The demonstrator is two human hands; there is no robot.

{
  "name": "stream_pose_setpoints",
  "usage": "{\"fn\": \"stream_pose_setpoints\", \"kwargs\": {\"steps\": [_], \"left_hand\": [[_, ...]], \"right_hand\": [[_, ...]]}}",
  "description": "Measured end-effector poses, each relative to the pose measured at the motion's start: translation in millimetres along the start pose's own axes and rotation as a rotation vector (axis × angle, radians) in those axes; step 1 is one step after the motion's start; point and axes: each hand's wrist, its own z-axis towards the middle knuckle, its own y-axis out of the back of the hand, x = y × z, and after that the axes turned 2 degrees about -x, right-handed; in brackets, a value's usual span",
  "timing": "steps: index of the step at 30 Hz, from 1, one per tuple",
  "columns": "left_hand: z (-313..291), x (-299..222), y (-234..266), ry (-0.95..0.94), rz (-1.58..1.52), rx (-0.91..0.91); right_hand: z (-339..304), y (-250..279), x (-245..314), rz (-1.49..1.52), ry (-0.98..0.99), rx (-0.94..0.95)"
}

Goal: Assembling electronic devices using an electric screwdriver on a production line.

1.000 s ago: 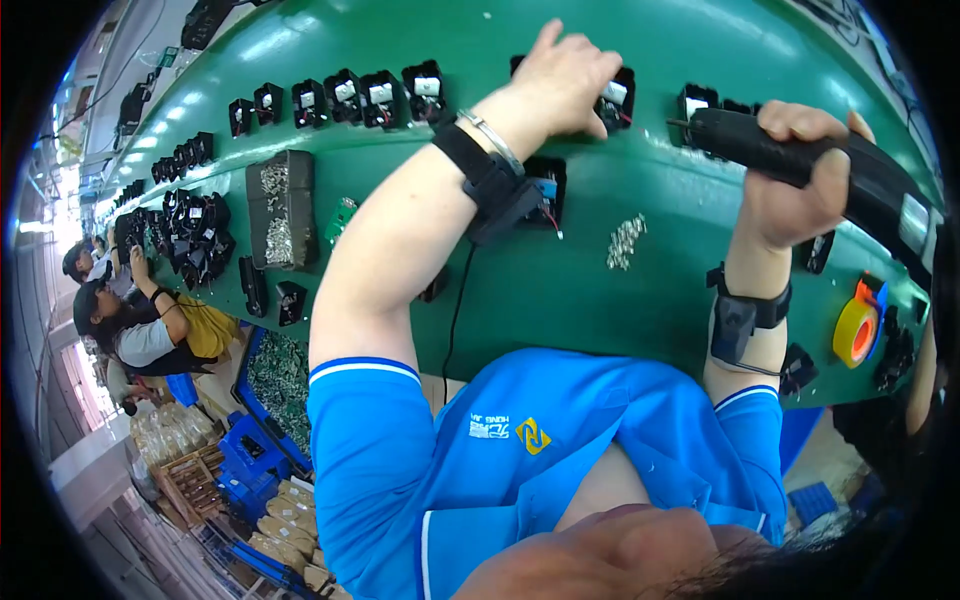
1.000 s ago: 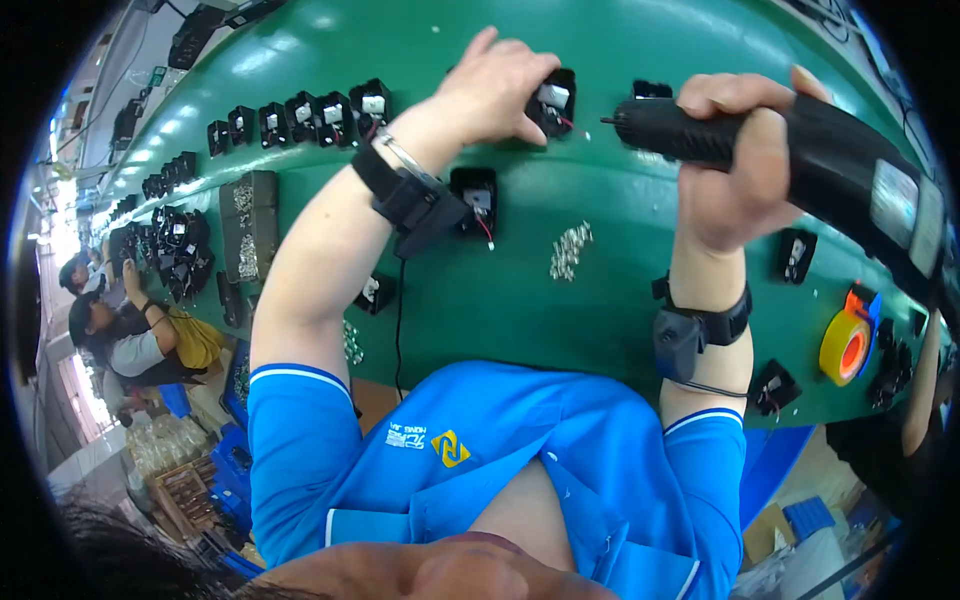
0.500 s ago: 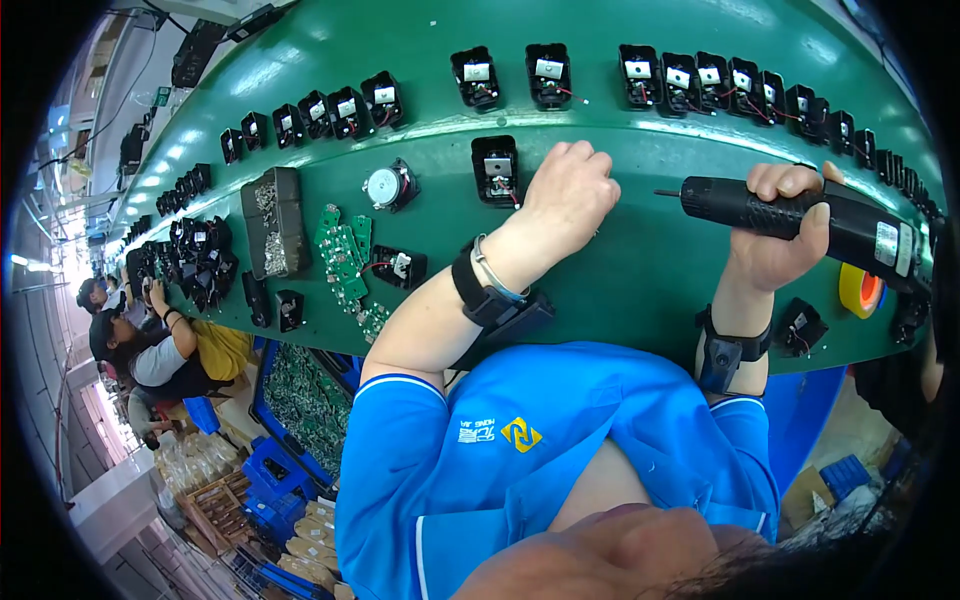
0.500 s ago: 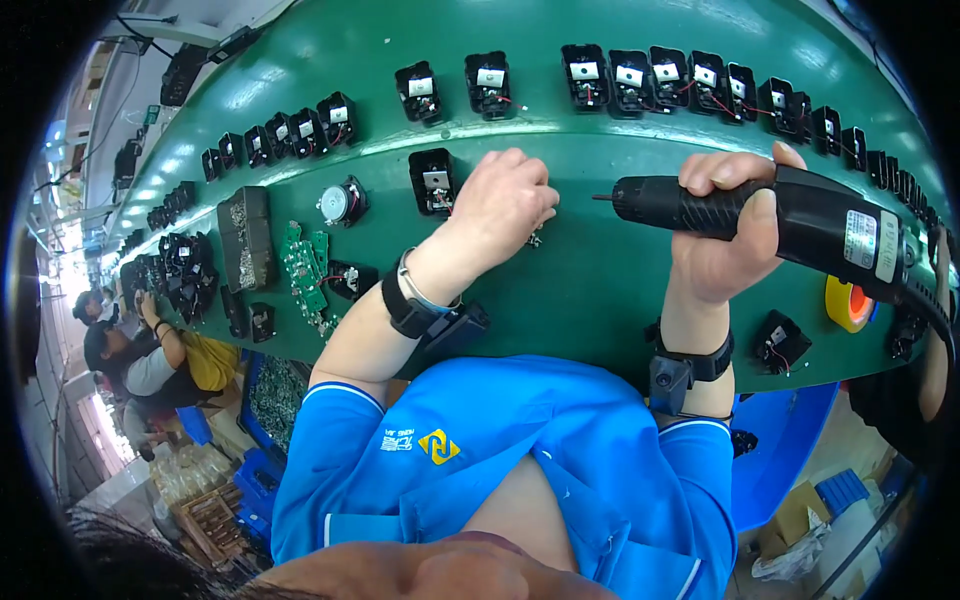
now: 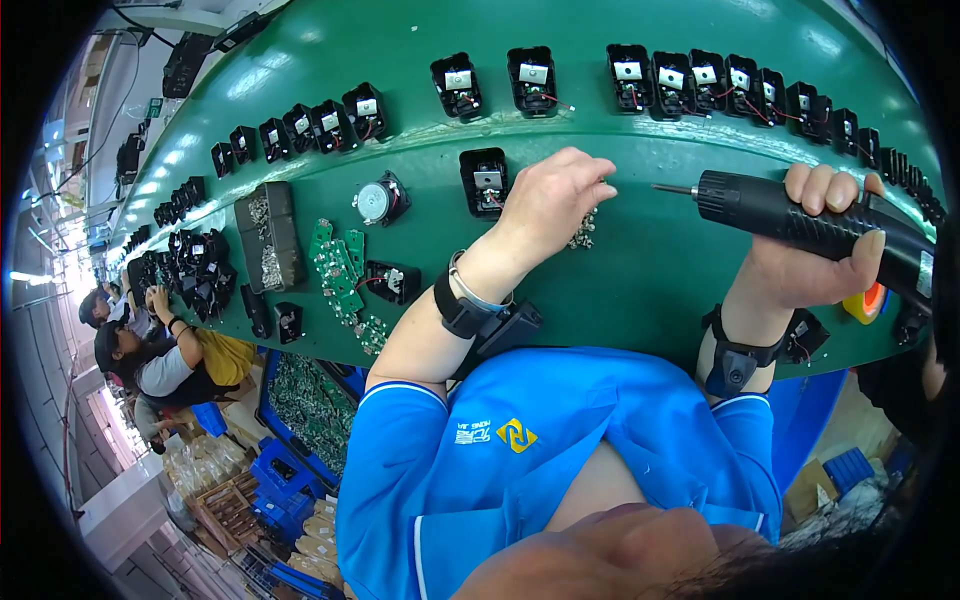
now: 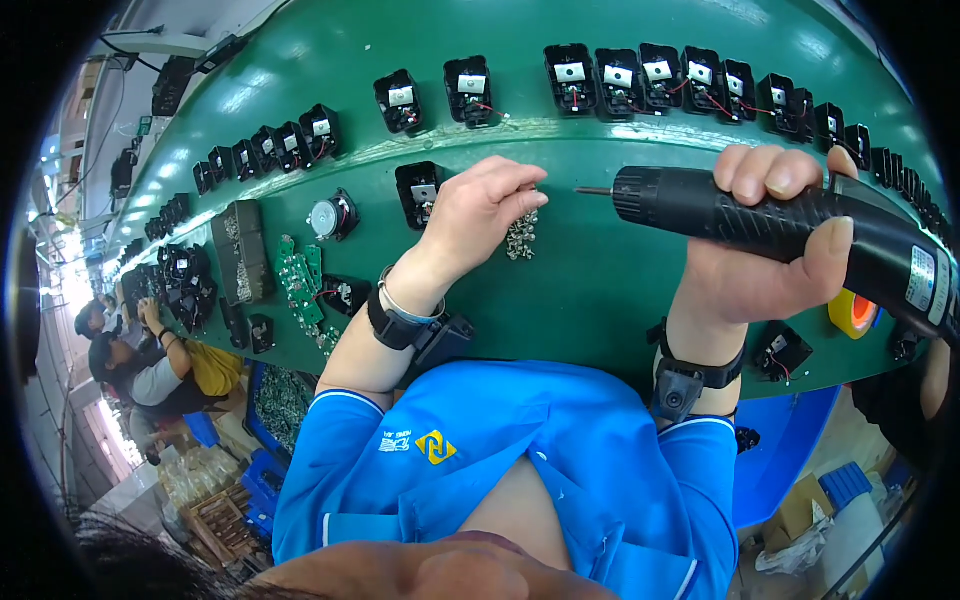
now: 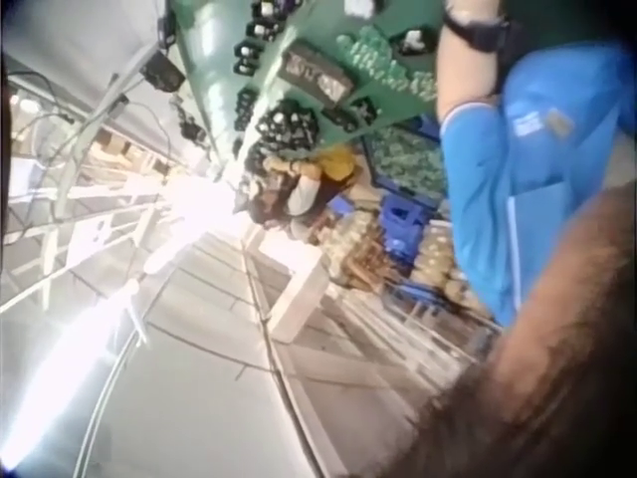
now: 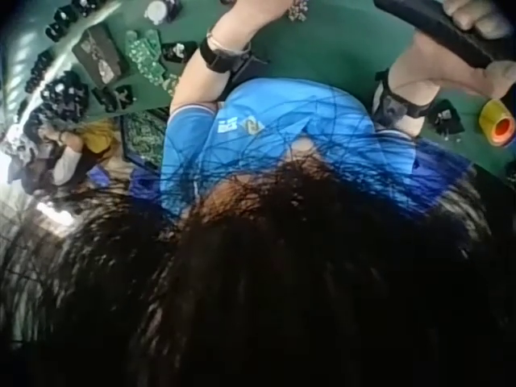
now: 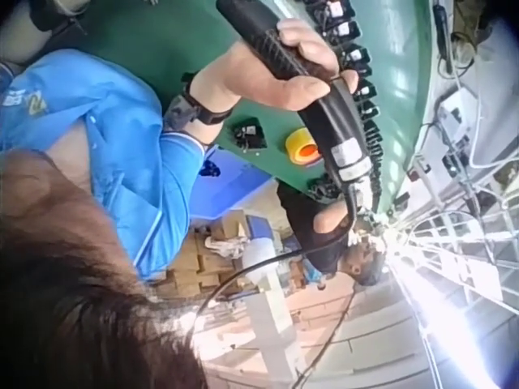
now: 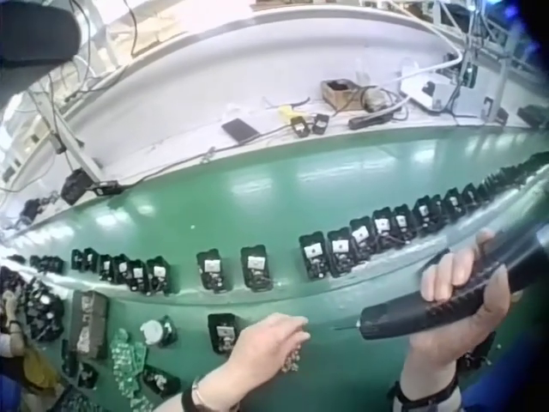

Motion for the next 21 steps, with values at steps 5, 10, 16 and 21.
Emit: {"fn": "stream_pose_setpoints", "kwargs": {"steps": [5,10,16,21], "left_hand": [[-4,-10,-5,0.54,-0.816,0.017],[-3,-13,-13,0.692,-1.63,0.071],[-3,-16,-16,0.599,-1.616,0.109],[3,-21,-22,0.552,-1.482,0.171]], "right_hand": [[-3,-1,-1,0.131,-0.035,0.025],[1,-4,6,0.176,-0.025,0.059],[0,-5,4,0.16,-0.041,0.067],[6,1,10,0.118,-0.005,0.207]]}}
